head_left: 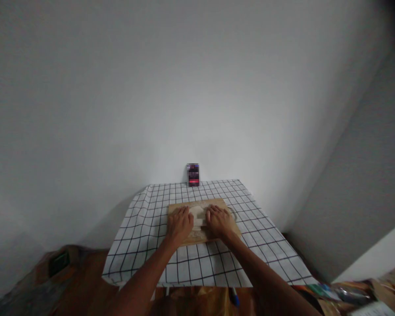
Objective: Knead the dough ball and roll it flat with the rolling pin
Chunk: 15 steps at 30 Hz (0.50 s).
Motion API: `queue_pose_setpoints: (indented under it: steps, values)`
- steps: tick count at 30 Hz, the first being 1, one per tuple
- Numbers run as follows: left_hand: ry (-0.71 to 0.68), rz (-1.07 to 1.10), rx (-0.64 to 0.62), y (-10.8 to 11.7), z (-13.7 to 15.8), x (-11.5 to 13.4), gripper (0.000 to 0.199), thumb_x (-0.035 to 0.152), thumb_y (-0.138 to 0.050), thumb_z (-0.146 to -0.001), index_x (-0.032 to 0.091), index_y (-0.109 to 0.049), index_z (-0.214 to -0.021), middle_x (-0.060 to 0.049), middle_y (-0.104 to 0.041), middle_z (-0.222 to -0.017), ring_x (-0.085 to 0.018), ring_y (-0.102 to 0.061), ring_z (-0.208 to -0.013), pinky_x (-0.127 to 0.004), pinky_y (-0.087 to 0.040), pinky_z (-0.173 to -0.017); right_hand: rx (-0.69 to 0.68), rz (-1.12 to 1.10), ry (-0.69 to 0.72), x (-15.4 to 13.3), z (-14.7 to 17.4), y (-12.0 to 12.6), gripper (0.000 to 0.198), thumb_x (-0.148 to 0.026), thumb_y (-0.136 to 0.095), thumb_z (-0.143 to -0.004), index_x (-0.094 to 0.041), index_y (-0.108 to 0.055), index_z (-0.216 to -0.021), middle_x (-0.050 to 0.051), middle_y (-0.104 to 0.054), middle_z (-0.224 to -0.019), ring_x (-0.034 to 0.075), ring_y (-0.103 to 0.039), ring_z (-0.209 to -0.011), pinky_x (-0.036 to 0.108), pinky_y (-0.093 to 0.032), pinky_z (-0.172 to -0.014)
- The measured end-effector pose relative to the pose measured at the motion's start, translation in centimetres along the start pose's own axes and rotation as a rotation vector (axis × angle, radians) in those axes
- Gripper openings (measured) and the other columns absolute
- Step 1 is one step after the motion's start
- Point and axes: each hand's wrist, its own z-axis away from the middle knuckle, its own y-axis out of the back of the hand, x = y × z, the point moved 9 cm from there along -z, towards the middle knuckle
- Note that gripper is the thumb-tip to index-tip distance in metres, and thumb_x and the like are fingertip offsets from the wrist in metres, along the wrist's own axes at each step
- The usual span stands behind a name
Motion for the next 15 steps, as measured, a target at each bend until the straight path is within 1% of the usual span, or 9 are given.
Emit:
queue_pose_setpoints:
  steps: [1,3,6,9,10,12,15]
  values:
    - [0.011,0.000,-0.001,0.0,-0.2,-0.1,0.042,0.027,-0.045,-0.107,0.015,-0.074,-0.135,-0.017,-0.078,-0.134,-0.032,-0.072,-0.129,-0.051,-0.060,-0.107,-0.005,-0.001,-0.003,0.0,-0.1,0.0,0.043,-0.026,-0.038,-0.111,-0.022,-0.075,-0.132,0.013,-0.066,-0.154,0.026,-0.059,-0.145,0.046,-0.040,-0.121]
    - [0.002,-0.001,0.036,0.2,0.3,0.1,0.042,0.025,-0.045,-0.107,0.015,-0.073,-0.137,-0.017,-0.077,-0.136,-0.033,-0.071,-0.131,-0.053,-0.058,-0.111,-0.007,-0.005,-0.005,0.1,0.3,-0.3,0.043,-0.026,-0.039,-0.111,-0.022,-0.075,-0.134,0.013,-0.065,-0.156,0.026,-0.058,-0.146,0.046,-0.039,-0.122]
    - [-0.051,0.000,0.112,0.4,2.7,0.7,0.047,0.024,-0.045,-0.107,0.015,-0.066,-0.147,-0.017,-0.070,-0.148,-0.033,-0.064,-0.141,-0.056,-0.051,-0.120,0.022,-0.012,0.013,0.3,2.0,-0.7,0.044,-0.028,-0.038,-0.111,-0.024,-0.072,-0.138,0.012,-0.062,-0.159,0.027,-0.056,-0.148,0.051,-0.033,-0.127]
    - [-0.057,0.025,0.130,0.0,4.6,0.7,0.049,0.027,-0.042,-0.109,0.017,-0.059,-0.155,-0.016,-0.064,-0.156,-0.032,-0.061,-0.145,-0.052,-0.056,-0.115,0.036,-0.022,0.041,0.3,3.0,-0.9,0.044,-0.031,-0.039,-0.111,-0.025,-0.071,-0.140,0.011,-0.063,-0.159,0.028,-0.053,-0.150,0.052,-0.028,-0.129]
    - [-0.050,0.027,0.119,-0.2,4.5,0.6,0.049,0.028,-0.041,-0.110,0.018,-0.058,-0.155,-0.016,-0.063,-0.157,-0.032,-0.062,-0.144,-0.052,-0.058,-0.112,0.030,-0.023,0.041,0.2,2.9,-0.9,0.044,-0.031,-0.039,-0.111,-0.025,-0.072,-0.140,0.011,-0.063,-0.158,0.028,-0.053,-0.151,0.052,-0.028,-0.129]
    - [-0.015,0.012,0.085,-0.6,3.6,0.2,0.048,0.029,-0.041,-0.110,0.017,-0.060,-0.153,-0.018,-0.065,-0.154,-0.033,-0.066,-0.139,-0.053,-0.060,-0.107,0.014,-0.023,0.021,0.2,1.9,-0.7,0.045,-0.030,-0.037,-0.111,-0.024,-0.072,-0.138,0.011,-0.064,-0.157,0.028,-0.054,-0.150,0.051,-0.031,-0.127]
    - [0.042,-0.038,0.023,-1.1,1.2,-0.5,0.046,0.030,-0.042,-0.110,0.016,-0.064,-0.148,-0.020,-0.073,-0.143,-0.035,-0.076,-0.121,-0.053,-0.064,-0.098,-0.005,-0.013,0.005,-0.1,0.0,-0.2,0.045,-0.027,-0.036,-0.111,-0.022,-0.075,-0.134,0.012,-0.066,-0.155,0.026,-0.057,-0.147,0.045,-0.036,-0.124]
